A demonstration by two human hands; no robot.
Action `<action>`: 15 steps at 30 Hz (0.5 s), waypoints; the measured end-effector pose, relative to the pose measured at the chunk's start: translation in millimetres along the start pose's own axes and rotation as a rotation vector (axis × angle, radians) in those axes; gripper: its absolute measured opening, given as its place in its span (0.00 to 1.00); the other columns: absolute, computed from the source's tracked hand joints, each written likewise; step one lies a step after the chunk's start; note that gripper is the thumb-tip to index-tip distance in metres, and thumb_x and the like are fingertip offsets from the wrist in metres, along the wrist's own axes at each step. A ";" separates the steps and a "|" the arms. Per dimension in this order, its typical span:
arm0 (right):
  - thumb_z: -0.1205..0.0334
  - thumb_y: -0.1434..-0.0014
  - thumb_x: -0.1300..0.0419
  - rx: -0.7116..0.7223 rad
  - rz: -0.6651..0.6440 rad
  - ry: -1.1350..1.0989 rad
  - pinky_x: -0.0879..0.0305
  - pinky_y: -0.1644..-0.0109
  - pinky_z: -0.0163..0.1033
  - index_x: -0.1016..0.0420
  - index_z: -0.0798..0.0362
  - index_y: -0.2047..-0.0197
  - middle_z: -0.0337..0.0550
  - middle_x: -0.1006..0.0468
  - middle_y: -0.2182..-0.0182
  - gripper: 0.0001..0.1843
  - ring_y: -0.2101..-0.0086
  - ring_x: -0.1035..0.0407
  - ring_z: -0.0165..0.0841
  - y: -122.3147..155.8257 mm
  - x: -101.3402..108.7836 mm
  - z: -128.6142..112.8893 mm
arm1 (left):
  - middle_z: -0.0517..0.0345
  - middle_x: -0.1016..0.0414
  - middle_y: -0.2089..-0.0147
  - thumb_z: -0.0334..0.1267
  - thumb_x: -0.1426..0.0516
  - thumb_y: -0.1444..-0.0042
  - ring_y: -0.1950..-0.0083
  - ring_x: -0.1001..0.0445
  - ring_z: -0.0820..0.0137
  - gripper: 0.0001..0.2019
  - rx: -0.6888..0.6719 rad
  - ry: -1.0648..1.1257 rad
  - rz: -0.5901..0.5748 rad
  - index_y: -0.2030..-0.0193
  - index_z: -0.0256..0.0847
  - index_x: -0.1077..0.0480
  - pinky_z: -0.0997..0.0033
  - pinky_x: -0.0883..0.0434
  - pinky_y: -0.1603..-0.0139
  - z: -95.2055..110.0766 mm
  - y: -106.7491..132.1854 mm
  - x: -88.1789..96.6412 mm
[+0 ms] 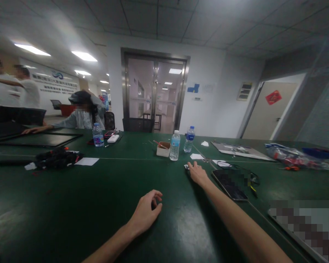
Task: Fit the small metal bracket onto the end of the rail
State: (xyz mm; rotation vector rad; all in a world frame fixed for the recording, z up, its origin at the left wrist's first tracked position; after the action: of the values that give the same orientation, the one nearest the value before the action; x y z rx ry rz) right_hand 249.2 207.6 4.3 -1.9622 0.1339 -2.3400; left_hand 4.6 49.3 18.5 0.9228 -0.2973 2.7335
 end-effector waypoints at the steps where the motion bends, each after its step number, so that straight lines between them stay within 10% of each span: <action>1: 0.72 0.39 0.54 -0.006 0.003 -0.001 0.37 0.57 0.43 0.45 0.47 0.40 0.57 0.41 0.47 0.25 0.53 0.33 0.43 -5.7 -2.6 3.6 | 0.53 0.26 0.55 0.33 0.47 0.43 0.61 0.28 0.67 0.13 0.013 -0.004 -0.013 0.51 0.36 0.33 0.68 0.30 0.61 0.0 -0.2 -0.5; 15: 0.65 0.37 0.58 -0.037 -0.075 -0.019 0.39 0.54 0.46 0.48 0.47 0.37 0.60 0.48 0.41 0.25 0.54 0.31 0.42 -61.9 -31.0 40.5 | 0.56 0.26 0.57 0.36 0.48 0.42 0.61 0.28 0.67 0.12 0.084 -0.070 -0.055 0.52 0.40 0.33 0.69 0.30 0.63 -2.6 -4.9 -1.5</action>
State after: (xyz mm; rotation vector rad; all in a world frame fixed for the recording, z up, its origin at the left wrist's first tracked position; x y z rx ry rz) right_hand 294.0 272.2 -11.4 -2.0398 0.1047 -2.3803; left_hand 5.7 54.4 16.2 1.0340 -0.1682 2.6852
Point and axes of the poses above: each hand's wrist, its own y-axis away from the middle knuckle, its own x-axis out of the back of the hand, z = x × y, the point moved 5 cm from there along -y, towards the middle knuckle
